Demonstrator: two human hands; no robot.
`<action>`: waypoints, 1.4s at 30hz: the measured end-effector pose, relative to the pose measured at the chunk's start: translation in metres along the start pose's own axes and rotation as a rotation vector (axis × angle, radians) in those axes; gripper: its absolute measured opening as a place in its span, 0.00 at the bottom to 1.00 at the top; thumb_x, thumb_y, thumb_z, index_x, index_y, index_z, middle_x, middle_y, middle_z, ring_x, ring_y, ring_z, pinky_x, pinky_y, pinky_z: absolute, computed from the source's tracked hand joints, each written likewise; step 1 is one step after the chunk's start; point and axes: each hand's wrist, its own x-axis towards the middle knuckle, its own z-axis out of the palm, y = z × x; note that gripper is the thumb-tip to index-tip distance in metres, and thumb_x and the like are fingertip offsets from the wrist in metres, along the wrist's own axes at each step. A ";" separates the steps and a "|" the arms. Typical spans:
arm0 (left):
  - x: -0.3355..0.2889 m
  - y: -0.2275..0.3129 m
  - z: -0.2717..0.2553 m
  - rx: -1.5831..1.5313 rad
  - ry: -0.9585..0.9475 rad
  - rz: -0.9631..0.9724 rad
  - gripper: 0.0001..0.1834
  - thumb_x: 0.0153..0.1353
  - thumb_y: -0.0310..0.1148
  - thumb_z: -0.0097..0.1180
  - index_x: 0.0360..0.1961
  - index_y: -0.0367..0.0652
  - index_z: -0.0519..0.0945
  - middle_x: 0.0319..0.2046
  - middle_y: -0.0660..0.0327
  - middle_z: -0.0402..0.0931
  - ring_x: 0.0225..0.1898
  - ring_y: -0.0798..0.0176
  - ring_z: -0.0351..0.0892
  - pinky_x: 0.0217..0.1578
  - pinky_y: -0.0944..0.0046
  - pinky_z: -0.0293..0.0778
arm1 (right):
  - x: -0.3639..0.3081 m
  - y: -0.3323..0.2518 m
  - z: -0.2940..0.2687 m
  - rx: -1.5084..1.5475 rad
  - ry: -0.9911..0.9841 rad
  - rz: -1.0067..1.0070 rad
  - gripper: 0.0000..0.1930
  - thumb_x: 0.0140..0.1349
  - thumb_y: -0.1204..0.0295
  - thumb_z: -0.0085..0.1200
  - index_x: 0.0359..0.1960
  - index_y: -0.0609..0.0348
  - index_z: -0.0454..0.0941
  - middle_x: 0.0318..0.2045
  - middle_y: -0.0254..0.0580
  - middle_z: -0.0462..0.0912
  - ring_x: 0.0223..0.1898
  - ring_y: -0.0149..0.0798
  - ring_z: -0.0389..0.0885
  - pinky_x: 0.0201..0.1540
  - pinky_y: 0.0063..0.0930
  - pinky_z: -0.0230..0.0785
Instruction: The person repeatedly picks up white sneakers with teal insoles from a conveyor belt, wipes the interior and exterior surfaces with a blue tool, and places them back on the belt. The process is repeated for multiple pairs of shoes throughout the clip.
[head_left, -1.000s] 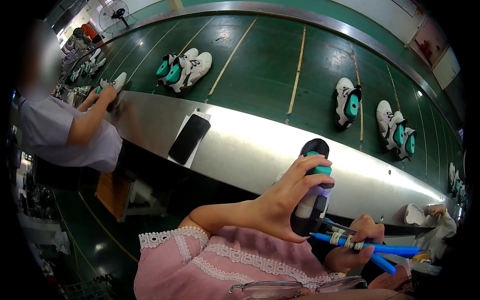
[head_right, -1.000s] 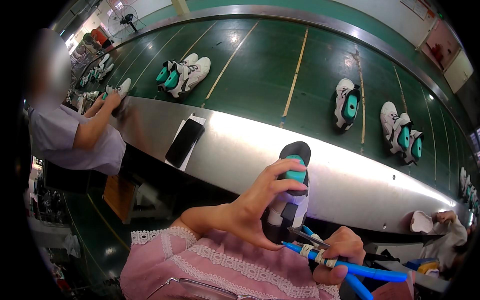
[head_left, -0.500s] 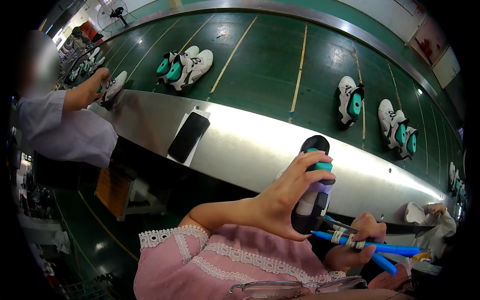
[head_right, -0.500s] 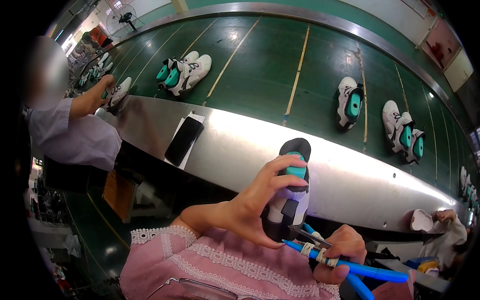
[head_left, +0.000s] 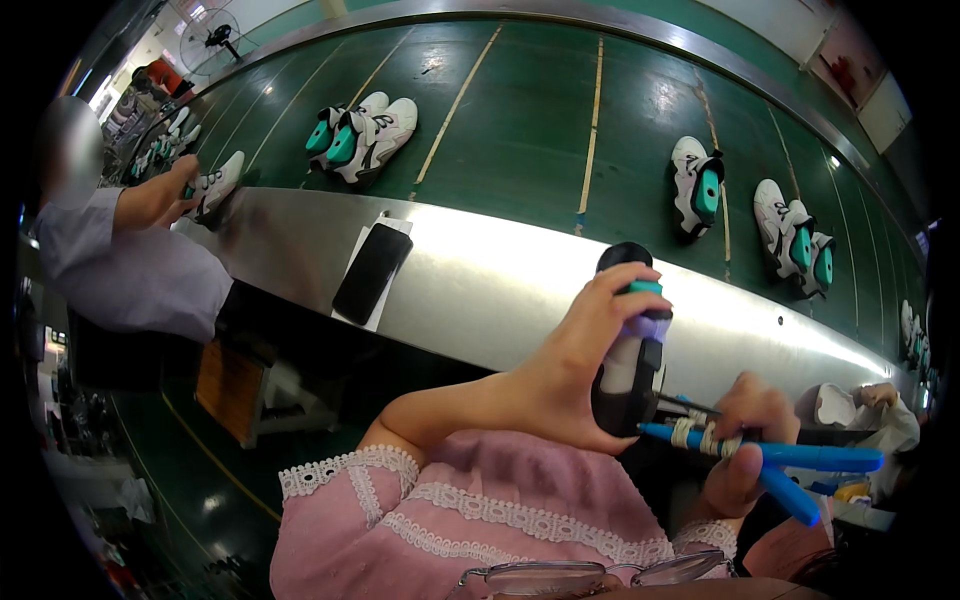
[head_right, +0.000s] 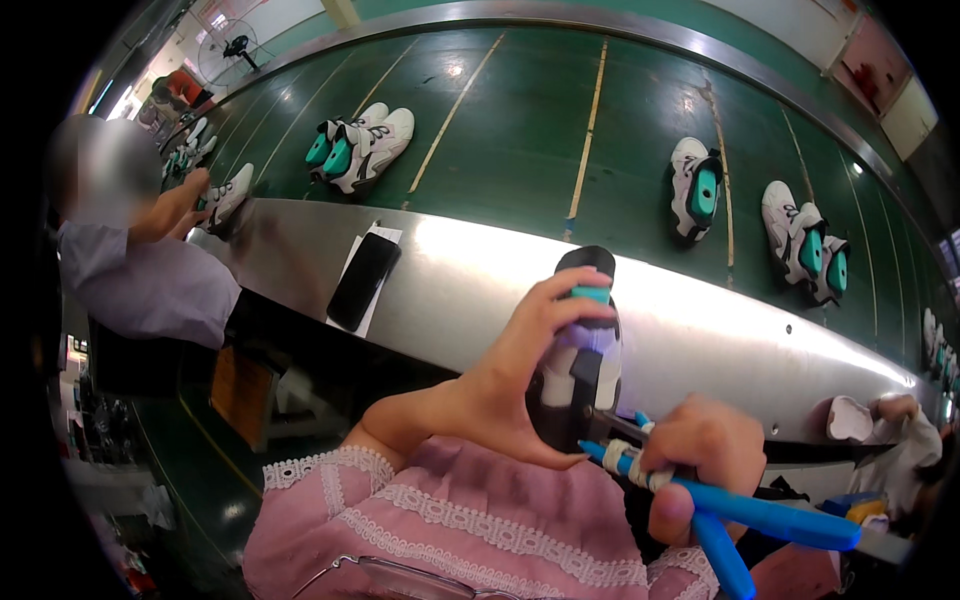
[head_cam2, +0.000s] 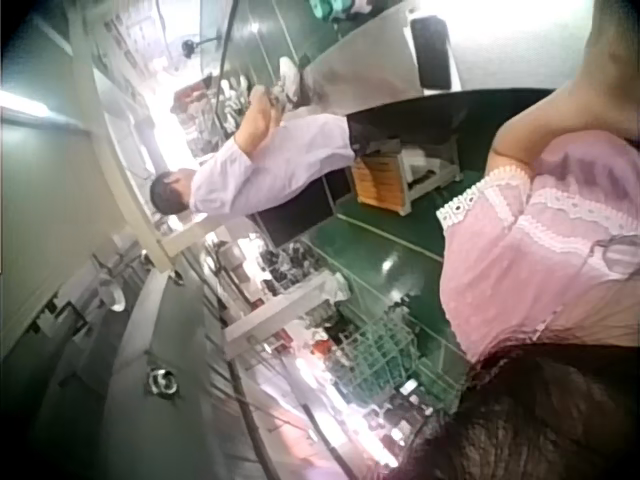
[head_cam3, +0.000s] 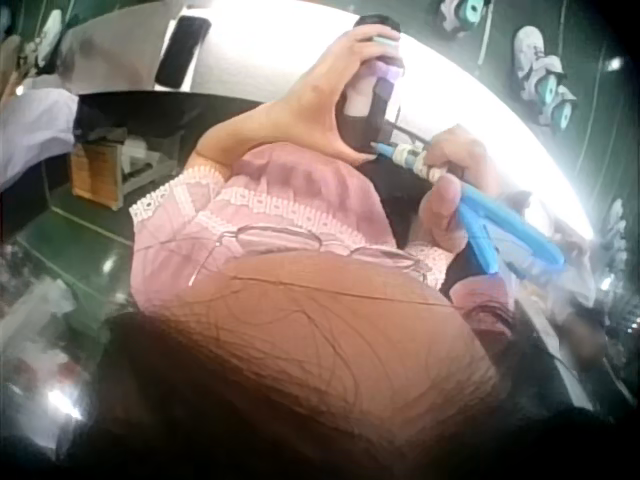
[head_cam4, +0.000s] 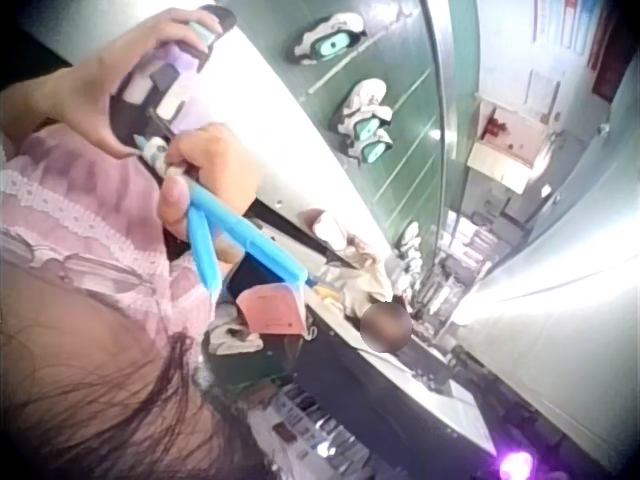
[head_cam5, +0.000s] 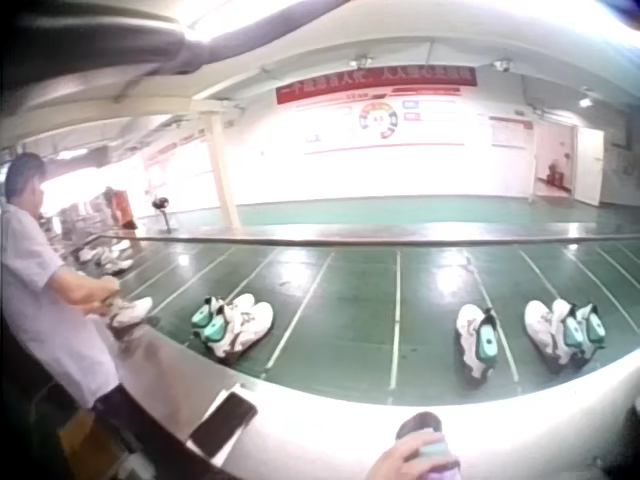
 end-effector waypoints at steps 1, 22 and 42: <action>0.003 -0.002 -0.002 -0.002 0.007 -0.009 0.48 0.27 0.32 0.70 0.54 0.39 0.60 0.54 0.46 0.55 0.55 0.42 0.58 0.53 0.55 0.60 | 0.007 -0.001 0.001 -0.014 -0.033 0.009 0.21 0.61 0.52 0.45 0.21 0.58 0.70 0.13 0.38 0.69 0.13 0.34 0.67 0.16 0.23 0.55; -0.029 -0.027 -0.009 0.006 -0.067 0.194 0.48 0.28 0.40 0.75 0.54 0.44 0.64 0.56 0.46 0.55 0.58 0.43 0.57 0.57 0.46 0.55 | -0.032 0.097 -0.009 0.268 0.642 0.221 0.15 0.64 0.60 0.35 0.24 0.54 0.60 0.19 0.30 0.59 0.19 0.23 0.55 0.22 0.16 0.49; 0.077 -0.219 0.060 0.378 -0.073 0.173 0.40 0.38 0.50 0.70 0.51 0.49 0.64 0.65 0.45 0.36 0.64 0.36 0.45 0.59 0.51 0.56 | -0.116 0.207 0.012 0.644 0.904 0.460 0.13 0.66 0.62 0.33 0.25 0.53 0.59 0.23 0.31 0.59 0.26 0.27 0.58 0.33 0.20 0.55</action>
